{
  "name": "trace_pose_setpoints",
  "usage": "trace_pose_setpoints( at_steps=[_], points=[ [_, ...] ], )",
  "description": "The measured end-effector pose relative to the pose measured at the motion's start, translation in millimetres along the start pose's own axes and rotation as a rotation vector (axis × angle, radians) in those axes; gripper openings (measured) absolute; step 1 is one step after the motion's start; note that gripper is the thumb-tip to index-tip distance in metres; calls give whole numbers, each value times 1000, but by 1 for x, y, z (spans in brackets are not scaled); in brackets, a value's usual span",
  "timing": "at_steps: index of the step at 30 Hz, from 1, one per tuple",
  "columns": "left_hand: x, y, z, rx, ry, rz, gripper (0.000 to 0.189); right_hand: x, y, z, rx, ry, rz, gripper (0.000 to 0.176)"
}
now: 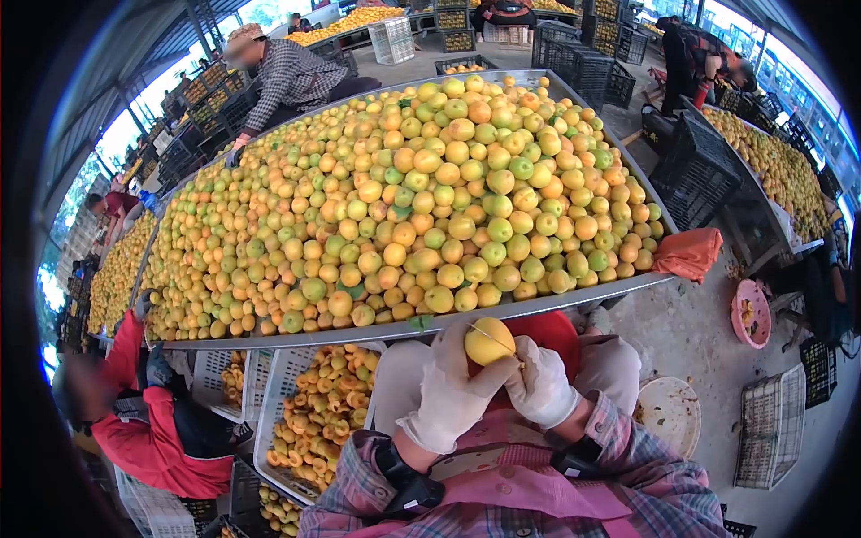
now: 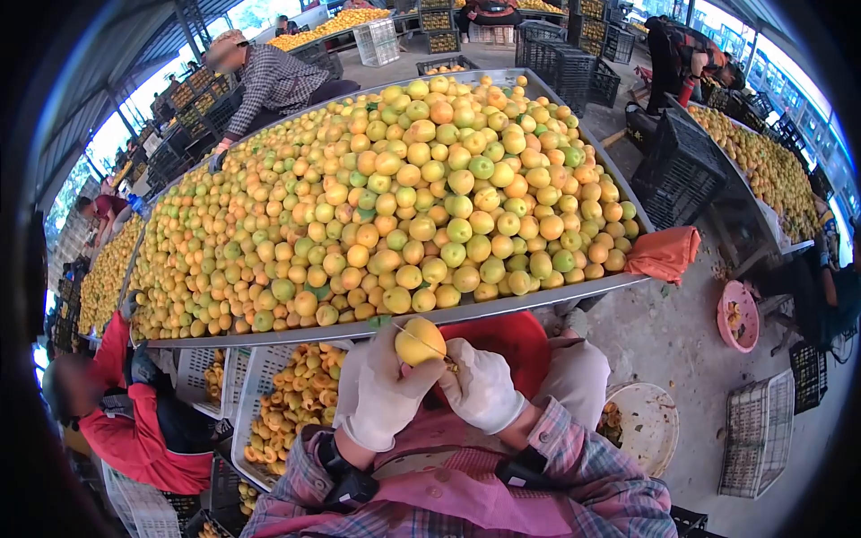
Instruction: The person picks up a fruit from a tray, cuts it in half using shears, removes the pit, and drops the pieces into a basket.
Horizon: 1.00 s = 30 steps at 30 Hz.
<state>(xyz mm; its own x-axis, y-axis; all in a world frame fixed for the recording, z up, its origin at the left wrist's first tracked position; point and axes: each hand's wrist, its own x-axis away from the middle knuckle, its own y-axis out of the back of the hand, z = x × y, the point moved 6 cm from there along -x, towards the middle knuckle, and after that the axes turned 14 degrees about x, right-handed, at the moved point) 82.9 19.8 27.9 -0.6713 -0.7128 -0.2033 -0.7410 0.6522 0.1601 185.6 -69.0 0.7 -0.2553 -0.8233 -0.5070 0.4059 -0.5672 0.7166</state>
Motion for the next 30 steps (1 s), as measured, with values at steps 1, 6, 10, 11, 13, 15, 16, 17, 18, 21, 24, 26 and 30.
trace_pose_setpoints(
  at_steps=[1,6,10,11,13,15,16,17,18,21,24,26,30],
  points=[
    [0,0,-2,2,3,6,53,2,-1,0,-4,-14,5,29],
    [-2,5,-20,-222,-121,-11,53,1,-1,-1,13,22,-5,31],
    [3,2,10,311,66,-15,55,0,-1,1,-26,33,-18,29],
    [4,-1,13,409,172,-10,54,0,-1,0,-27,35,-19,29],
    [4,-2,9,507,279,-5,54,3,-2,-2,-3,50,7,27],
    [-2,4,-26,-174,-109,26,52,3,-4,-4,-14,56,24,28],
    [-1,4,-24,-174,-106,31,52,4,-5,-5,-22,60,38,29],
    [-3,5,-23,-240,-155,8,51,4,-5,-6,-19,58,36,29],
    [-4,5,-22,-306,-204,-18,50,4,-7,-7,-19,49,37,30],
    [-6,6,-12,-209,-111,-8,51,2,-8,-6,-37,-9,65,37],
    [-3,6,-1,-166,-29,13,52,-2,-1,1,-159,-129,121,54],
    [-3,4,11,-163,-80,59,52,-8,-3,-1,-328,-72,123,78],
    [4,-4,27,-99,105,80,54,-3,-25,-9,-643,-82,274,77]
  ],
)
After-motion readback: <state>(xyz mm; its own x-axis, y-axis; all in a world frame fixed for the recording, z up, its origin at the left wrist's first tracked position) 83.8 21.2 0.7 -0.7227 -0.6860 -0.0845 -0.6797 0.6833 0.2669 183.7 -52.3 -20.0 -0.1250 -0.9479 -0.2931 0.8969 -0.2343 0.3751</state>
